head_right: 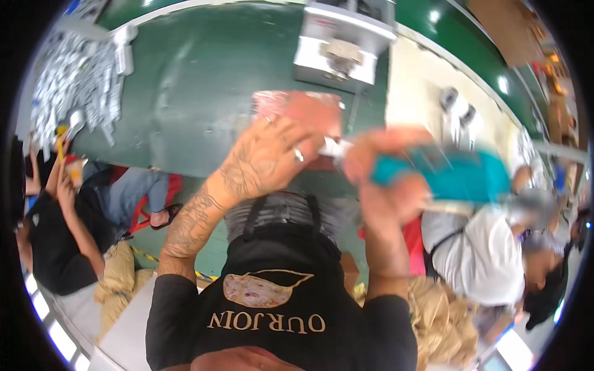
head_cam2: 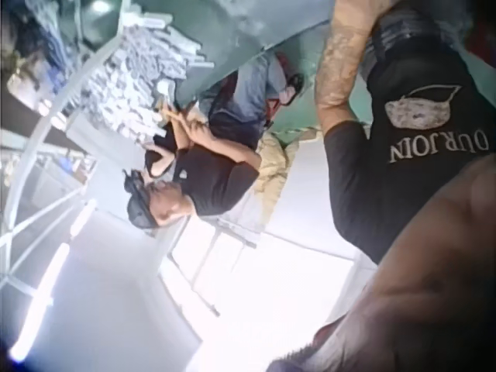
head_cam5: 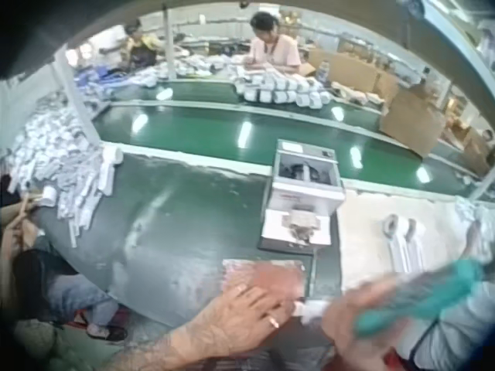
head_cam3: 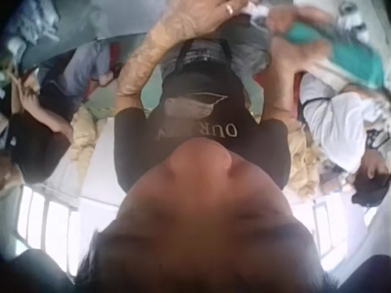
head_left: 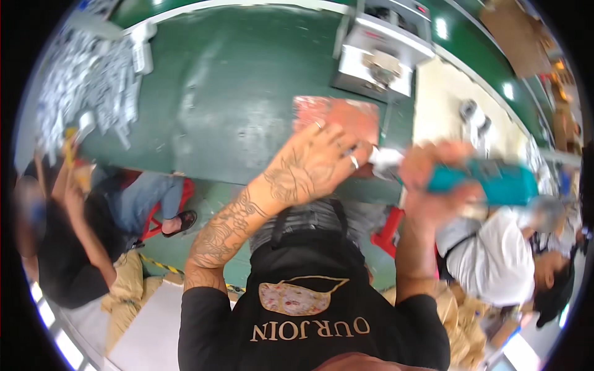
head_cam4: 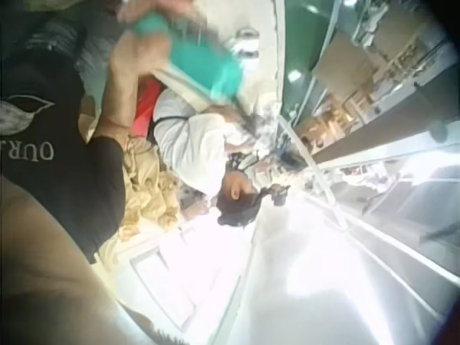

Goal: Assemble the plastic housing of hair dryers using an electric screwdriver at a factory workstation.

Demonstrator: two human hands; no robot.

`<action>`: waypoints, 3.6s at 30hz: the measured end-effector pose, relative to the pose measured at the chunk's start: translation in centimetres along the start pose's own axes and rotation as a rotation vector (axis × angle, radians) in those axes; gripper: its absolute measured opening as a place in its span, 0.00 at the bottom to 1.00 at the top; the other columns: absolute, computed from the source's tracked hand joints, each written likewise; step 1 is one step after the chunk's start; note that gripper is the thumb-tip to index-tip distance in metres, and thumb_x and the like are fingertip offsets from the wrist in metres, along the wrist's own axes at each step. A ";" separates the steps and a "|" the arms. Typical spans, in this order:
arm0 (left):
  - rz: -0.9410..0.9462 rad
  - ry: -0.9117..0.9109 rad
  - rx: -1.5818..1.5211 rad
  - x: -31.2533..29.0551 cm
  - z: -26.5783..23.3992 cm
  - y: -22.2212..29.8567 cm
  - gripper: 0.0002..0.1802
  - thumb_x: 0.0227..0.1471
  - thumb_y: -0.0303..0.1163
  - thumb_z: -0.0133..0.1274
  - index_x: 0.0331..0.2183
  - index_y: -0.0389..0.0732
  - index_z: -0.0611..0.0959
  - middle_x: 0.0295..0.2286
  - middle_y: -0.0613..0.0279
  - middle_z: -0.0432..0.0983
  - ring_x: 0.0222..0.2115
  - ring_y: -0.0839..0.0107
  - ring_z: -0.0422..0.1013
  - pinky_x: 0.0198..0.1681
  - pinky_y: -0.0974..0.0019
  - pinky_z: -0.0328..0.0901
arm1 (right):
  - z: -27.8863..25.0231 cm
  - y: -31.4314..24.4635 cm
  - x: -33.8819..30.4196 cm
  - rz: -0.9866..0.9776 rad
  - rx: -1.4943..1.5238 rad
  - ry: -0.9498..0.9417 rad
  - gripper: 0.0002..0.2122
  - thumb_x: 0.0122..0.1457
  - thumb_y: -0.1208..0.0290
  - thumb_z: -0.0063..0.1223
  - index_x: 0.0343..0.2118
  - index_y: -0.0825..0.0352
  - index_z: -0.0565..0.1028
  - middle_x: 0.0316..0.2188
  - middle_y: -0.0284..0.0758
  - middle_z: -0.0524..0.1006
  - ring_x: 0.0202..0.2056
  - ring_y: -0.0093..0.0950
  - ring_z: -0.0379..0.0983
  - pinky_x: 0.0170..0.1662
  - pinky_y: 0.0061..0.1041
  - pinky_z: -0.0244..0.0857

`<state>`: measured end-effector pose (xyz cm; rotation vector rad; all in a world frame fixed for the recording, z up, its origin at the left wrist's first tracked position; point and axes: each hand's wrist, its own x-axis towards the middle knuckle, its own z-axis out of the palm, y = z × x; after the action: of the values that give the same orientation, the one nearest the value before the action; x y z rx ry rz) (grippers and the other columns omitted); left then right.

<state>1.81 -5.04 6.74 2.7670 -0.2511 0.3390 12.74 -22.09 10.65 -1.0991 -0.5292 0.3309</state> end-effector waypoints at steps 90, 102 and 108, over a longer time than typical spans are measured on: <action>-0.118 0.178 -0.270 4.2 0.7 -2.5 0.24 0.54 0.47 0.59 0.46 0.40 0.82 0.39 0.58 0.75 0.45 0.58 0.69 0.52 0.53 0.64 | 1.7 1.2 7.7 -0.113 -0.200 -0.069 0.34 0.57 0.38 0.58 0.39 0.75 0.71 0.20 0.36 0.70 0.21 0.27 0.66 0.28 0.30 0.63; -0.138 0.158 -0.275 4.2 0.8 -2.2 0.24 0.54 0.46 0.58 0.47 0.41 0.81 0.39 0.58 0.74 0.42 0.59 0.69 0.49 0.55 0.64 | 0.8 3.0 7.2 -0.085 -0.186 -0.066 0.28 0.59 0.43 0.59 0.36 0.72 0.70 0.21 0.36 0.71 0.22 0.27 0.67 0.28 0.29 0.65; -0.171 0.153 -0.267 4.6 0.4 -2.0 0.22 0.51 0.45 0.62 0.41 0.37 0.81 0.39 0.56 0.73 0.42 0.53 0.69 0.50 0.52 0.64 | 0.7 3.3 7.8 -0.106 -0.145 -0.122 0.23 0.63 0.49 0.57 0.34 0.70 0.68 0.21 0.36 0.70 0.22 0.27 0.67 0.27 0.29 0.65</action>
<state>6.70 -4.00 6.93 2.4647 -0.0186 0.4360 18.85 -16.27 9.77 -1.1906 -0.7264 0.2716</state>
